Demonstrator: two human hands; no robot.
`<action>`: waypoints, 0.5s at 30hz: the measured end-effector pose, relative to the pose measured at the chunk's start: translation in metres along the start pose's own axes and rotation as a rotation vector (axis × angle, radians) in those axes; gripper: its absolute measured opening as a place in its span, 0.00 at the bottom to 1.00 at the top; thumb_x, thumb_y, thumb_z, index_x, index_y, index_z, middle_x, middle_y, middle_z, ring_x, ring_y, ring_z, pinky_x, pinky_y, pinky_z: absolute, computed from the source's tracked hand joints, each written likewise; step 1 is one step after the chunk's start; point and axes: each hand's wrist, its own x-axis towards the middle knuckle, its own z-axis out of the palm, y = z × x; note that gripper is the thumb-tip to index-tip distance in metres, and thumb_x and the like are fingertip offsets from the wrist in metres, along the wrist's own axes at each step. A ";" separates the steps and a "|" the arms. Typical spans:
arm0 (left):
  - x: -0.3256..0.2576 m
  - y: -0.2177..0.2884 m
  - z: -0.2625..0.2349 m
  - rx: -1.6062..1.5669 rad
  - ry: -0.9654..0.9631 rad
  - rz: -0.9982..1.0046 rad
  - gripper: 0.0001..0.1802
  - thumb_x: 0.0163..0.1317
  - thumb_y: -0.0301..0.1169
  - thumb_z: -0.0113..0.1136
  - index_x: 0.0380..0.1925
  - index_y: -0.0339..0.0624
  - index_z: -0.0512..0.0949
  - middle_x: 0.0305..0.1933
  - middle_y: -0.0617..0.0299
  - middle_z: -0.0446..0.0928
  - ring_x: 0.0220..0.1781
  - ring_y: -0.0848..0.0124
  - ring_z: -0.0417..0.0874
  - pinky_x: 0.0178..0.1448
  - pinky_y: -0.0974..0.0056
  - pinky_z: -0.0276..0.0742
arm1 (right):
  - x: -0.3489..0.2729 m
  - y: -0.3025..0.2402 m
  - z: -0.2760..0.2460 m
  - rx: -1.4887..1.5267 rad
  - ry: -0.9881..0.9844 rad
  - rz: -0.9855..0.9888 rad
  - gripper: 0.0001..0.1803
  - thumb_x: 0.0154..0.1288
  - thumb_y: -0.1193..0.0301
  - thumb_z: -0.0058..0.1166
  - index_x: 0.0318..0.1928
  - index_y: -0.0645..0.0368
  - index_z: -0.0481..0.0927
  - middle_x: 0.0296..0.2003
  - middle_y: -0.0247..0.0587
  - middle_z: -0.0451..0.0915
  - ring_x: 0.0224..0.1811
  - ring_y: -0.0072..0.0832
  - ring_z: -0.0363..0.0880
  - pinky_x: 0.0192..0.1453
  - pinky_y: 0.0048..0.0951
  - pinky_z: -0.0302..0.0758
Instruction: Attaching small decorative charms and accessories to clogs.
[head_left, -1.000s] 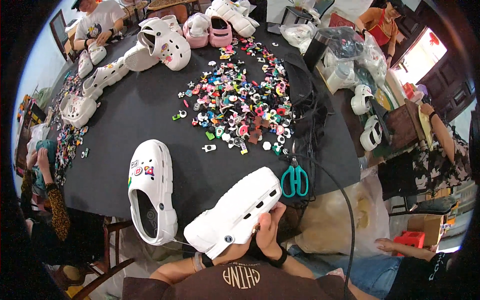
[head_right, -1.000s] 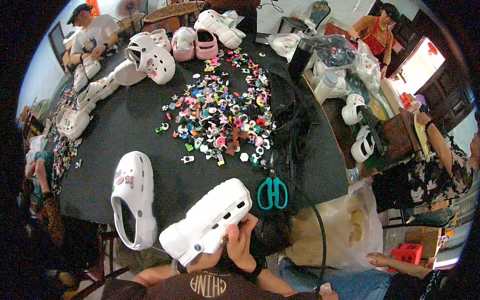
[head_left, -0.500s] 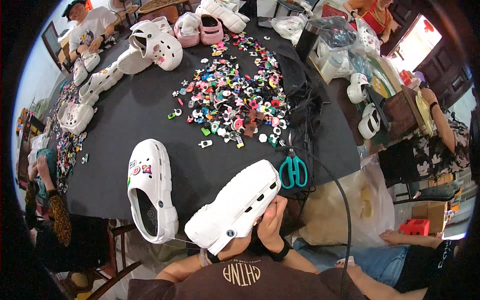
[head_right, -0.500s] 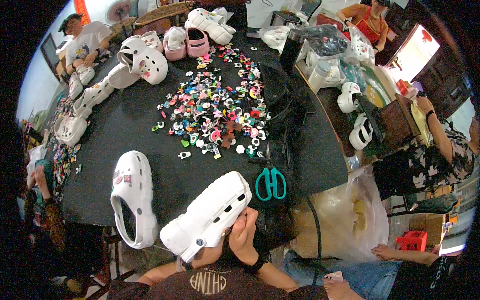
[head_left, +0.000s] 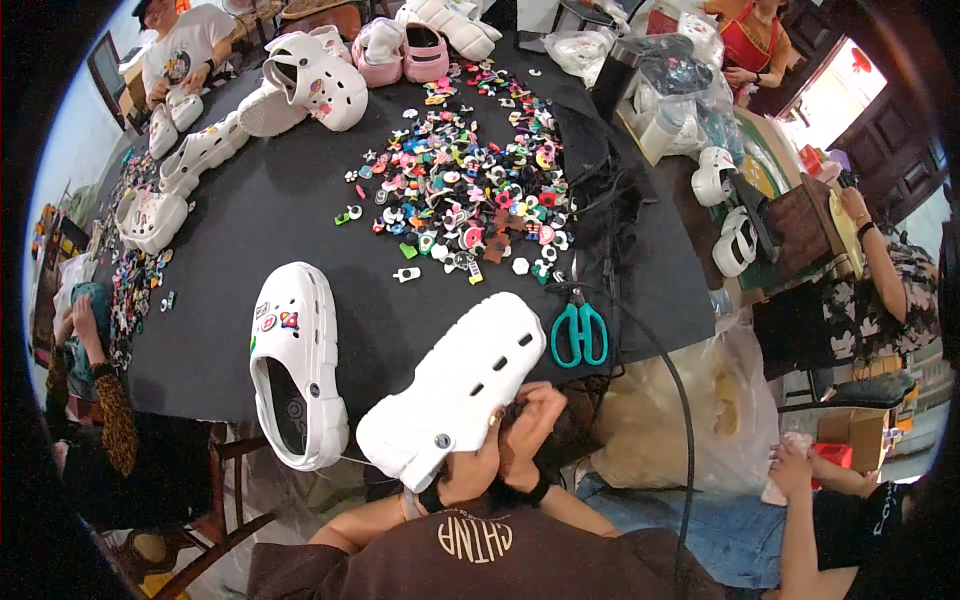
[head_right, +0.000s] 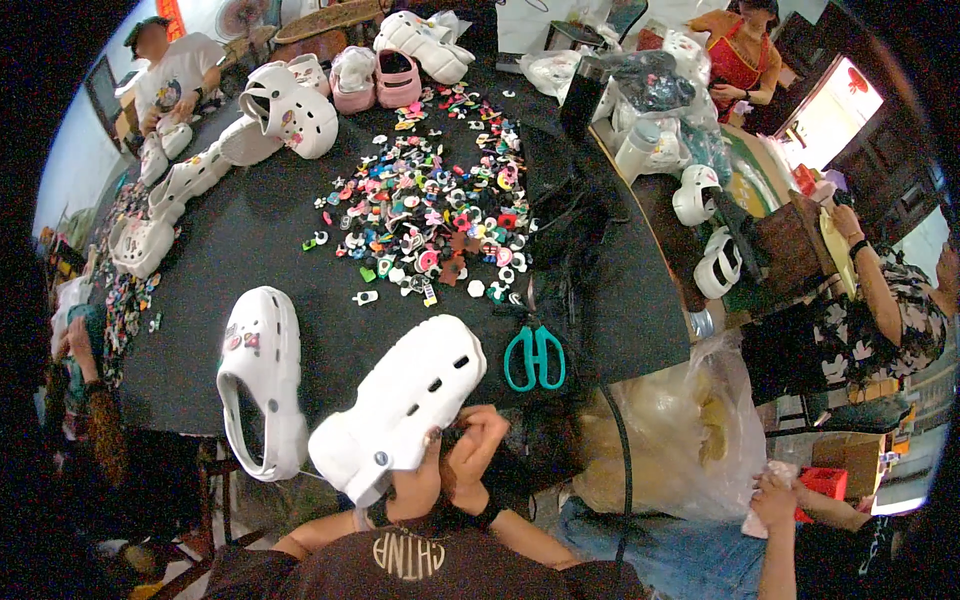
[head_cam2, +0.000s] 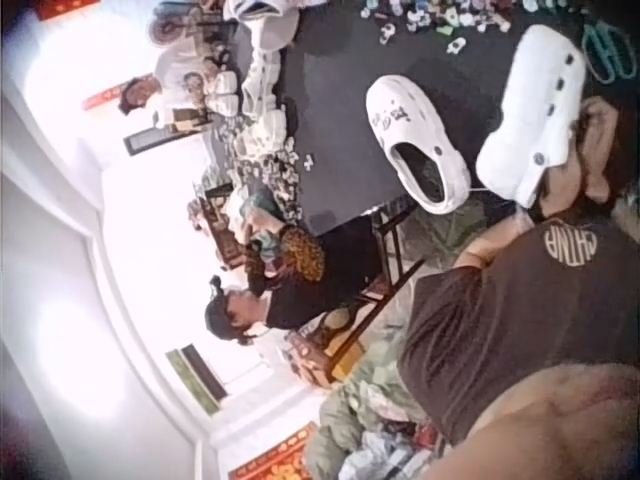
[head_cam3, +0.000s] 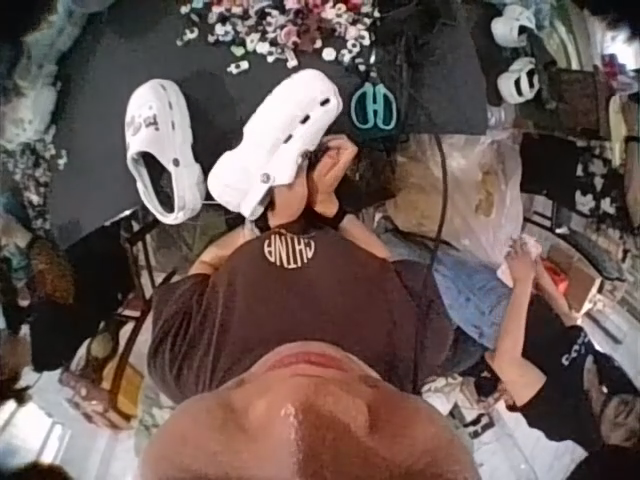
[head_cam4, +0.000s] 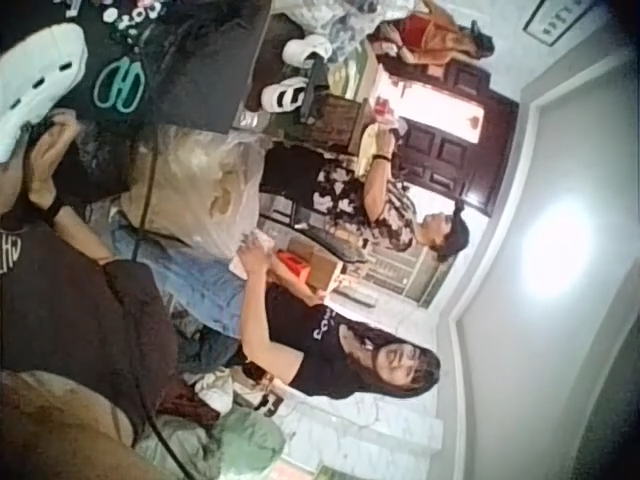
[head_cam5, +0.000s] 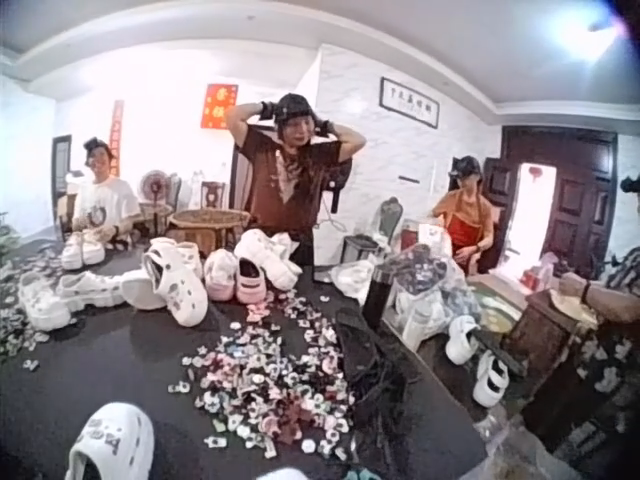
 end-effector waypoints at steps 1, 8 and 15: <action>0.005 0.006 0.002 -0.079 0.002 0.018 0.15 0.63 0.25 0.51 0.48 0.30 0.72 0.48 0.50 0.75 0.50 0.62 0.76 0.54 0.61 0.70 | -0.003 0.004 0.000 -0.200 -0.064 -0.201 0.07 0.60 0.78 0.40 0.39 0.62 0.62 0.34 0.44 0.64 0.34 0.31 0.61 0.43 0.32 0.63; 0.022 0.030 -0.002 -0.053 0.094 0.146 0.13 0.61 0.24 0.55 0.45 0.29 0.74 0.42 0.51 0.78 0.44 0.63 0.79 0.48 0.62 0.72 | 0.014 -0.002 0.007 -0.157 -0.134 -0.308 0.07 0.61 0.78 0.40 0.41 0.63 0.67 0.33 0.46 0.66 0.34 0.35 0.65 0.40 0.35 0.65; 0.029 0.049 -0.038 -0.273 0.085 -0.187 0.17 0.69 0.35 0.46 0.44 0.27 0.72 0.41 0.62 0.75 0.38 0.79 0.72 0.41 0.72 0.68 | 0.034 -0.039 0.017 -0.148 -0.357 -0.277 0.09 0.59 0.81 0.50 0.41 0.60 0.72 0.33 0.39 0.65 0.33 0.28 0.66 0.38 0.27 0.65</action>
